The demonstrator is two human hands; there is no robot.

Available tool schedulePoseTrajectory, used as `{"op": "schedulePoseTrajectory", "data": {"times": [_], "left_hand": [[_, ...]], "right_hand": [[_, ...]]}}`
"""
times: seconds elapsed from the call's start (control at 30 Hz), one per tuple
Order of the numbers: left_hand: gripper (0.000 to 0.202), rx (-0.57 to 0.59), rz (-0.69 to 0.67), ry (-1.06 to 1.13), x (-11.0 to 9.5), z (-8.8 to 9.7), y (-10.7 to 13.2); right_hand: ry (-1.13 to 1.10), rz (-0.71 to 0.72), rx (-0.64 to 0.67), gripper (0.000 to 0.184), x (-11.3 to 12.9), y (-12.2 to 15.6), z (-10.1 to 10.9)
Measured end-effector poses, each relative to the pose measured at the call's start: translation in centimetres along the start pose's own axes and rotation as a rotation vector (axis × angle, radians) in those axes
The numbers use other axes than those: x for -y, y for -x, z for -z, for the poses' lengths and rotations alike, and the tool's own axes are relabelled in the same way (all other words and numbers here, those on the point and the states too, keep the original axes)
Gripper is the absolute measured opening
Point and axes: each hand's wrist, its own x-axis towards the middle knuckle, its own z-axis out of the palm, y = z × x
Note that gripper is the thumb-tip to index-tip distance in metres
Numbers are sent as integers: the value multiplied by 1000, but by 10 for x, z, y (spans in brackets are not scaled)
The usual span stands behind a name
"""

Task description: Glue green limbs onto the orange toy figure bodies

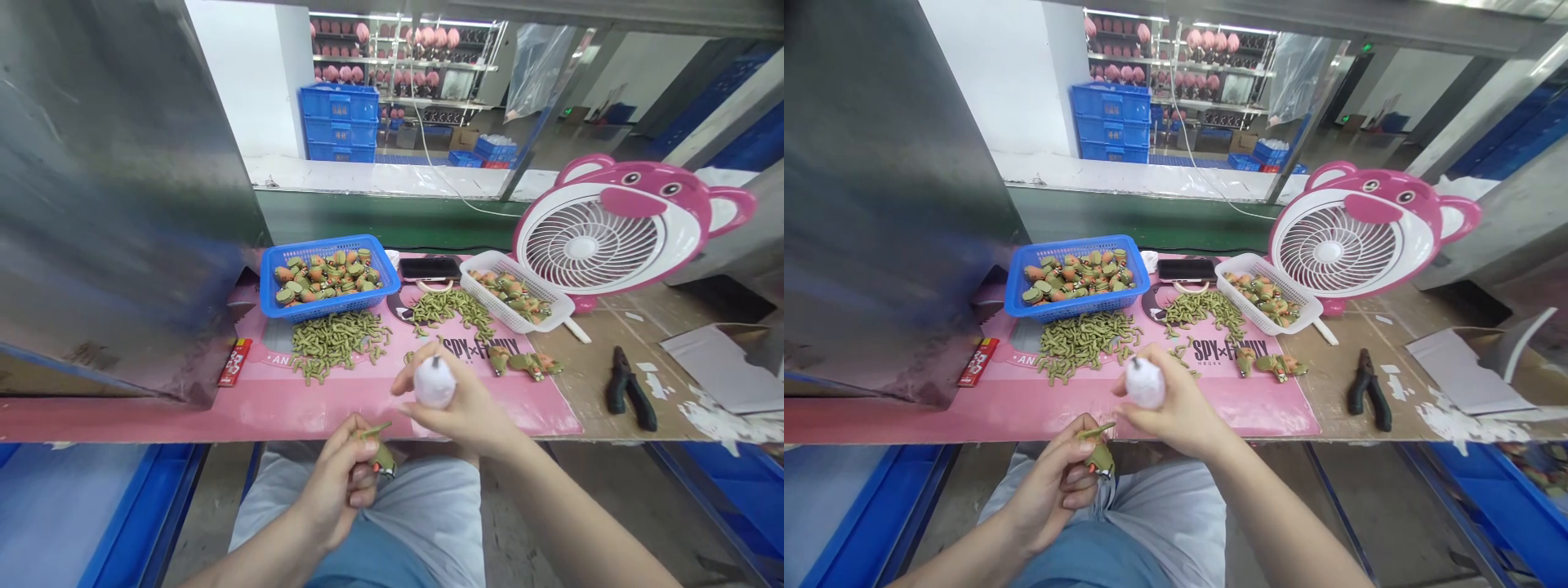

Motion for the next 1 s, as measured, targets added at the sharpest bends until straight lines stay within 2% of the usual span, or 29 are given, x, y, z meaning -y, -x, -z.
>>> {"op": "schedulePoseTrajectory", "data": {"times": [0.1, 0.23, 0.33, 0.5, 0.63, 0.73, 0.87, 0.93, 1.0], "left_hand": [[38, 19, -64, 30, -4, 1, 3], [44, 61, -120, 60, -5, 1, 2], [45, 95, -128, 60, -4, 2, 0], [49, 149, -144, 27, 0, 3, -1], [54, 165, -143, -13, 1, 4, -3], [49, 122, -160, -41, 5, 6, -7], [42, 113, -194, -109, 15, 10, -16], [45, 150, -195, -163, 20, 12, -22], [48, 173, -195, -213, 24, 16, -28]], "right_hand": [[-141, -70, -140, 25, -8, 10, -1], [-396, -276, -81, 32, -19, 28, -20], [-529, -333, -106, 37, -23, 36, -35], [-481, -348, -246, 36, -25, 37, -40], [-487, -352, -244, 37, -29, 37, -39], [-468, -341, -220, 33, -32, 40, -42], [-468, -321, -314, 32, -37, 46, -49], [-508, -329, -331, 33, -42, 51, -46], [-481, -347, -390, 33, -49, 57, -33]]}}
